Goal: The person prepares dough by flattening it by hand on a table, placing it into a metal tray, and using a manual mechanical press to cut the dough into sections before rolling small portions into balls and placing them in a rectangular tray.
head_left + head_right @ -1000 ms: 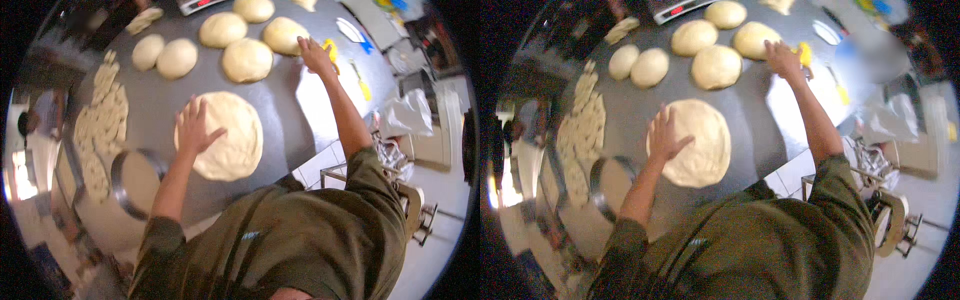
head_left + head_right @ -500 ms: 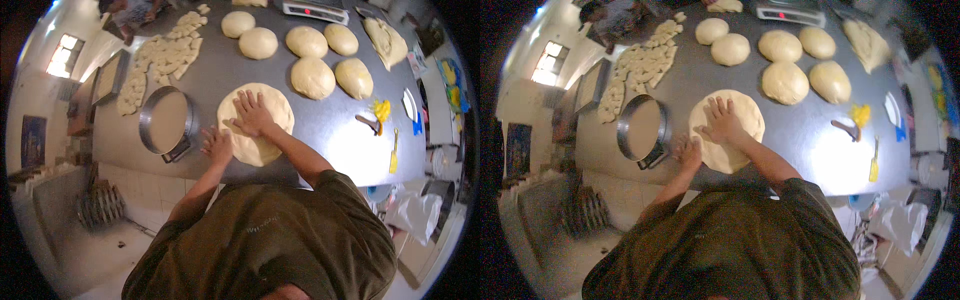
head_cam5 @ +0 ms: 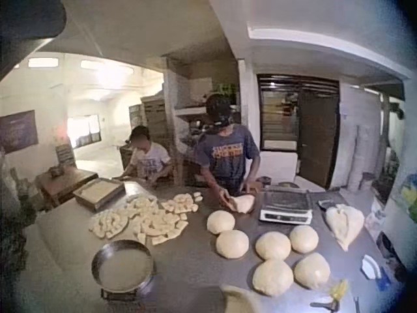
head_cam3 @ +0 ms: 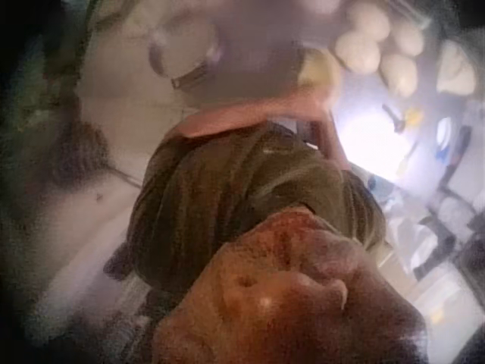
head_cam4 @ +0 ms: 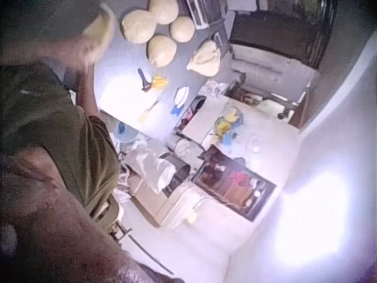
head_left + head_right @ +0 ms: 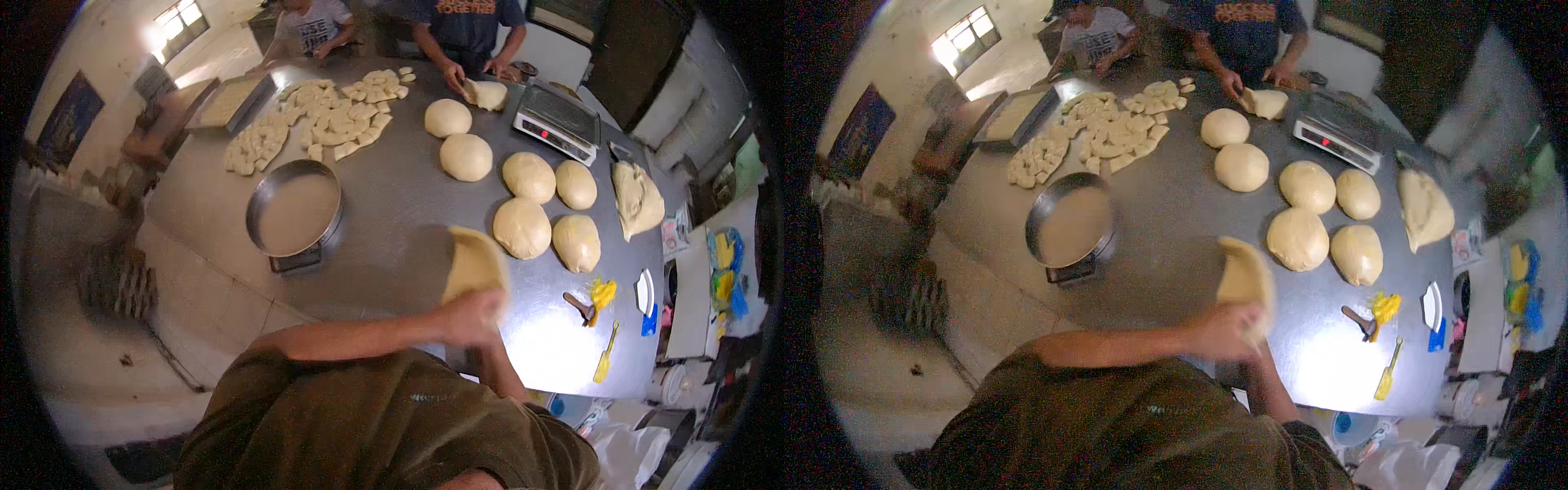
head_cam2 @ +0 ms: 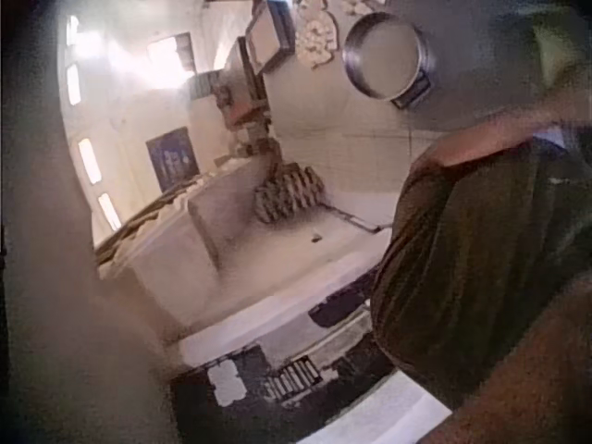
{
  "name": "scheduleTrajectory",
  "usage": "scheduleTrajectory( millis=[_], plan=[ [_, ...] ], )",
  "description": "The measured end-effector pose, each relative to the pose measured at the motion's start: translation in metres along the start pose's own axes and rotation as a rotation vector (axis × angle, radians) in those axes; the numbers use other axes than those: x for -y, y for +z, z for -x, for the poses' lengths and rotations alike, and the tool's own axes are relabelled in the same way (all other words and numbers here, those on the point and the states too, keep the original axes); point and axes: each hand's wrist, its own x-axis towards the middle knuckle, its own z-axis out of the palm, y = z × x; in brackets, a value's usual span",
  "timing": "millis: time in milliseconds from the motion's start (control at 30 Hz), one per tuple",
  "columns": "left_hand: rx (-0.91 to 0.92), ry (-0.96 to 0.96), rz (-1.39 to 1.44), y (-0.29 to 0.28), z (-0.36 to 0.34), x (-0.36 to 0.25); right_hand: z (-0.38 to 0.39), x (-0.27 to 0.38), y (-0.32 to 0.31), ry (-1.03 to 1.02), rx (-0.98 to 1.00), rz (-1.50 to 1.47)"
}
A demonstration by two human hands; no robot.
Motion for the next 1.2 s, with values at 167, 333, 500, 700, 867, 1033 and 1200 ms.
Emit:
scheduleTrajectory(
  millis=[167, 333, 500, 700, 867, 1033, 1200],
  plan=[
    [0.528, 0.576, -0.177, -0.057, 0.033, -0.002, 0.016, -0.032, -0.048, -0.051, -0.151, 0.009],
    [-0.78, -0.373, -0.916, -0.259, 0.135, 0.155, 0.02, -0.057, -0.053, -0.105, -0.261, 0.051],
    [-1.169, -0.827, -0.638, -0.344, 0.278, 0.356, 0.012, -0.085, -0.039, -0.157, -0.35, 0.146],
    [-1.1, -0.328, -0.542, -0.3, 0.259, 0.347, 0.013, -0.11, -0.015, -0.351, -0.6, 0.297],
    [-0.901, -0.303, -0.162, -0.306, 0.216, 0.32, 0.013, -0.075, 0.087, -0.891, -0.724, 0.858],
    [-0.986, -0.136, -0.575, -0.315, 0.192, 0.37, -0.035, -0.04, 0.279, -1.518, -0.162, 1.813],
    [-0.887, -0.186, -0.439, -0.319, 0.181, 0.349, -0.119, -0.149, 0.299, -0.979, 0.33, 2.356]
  ],
)
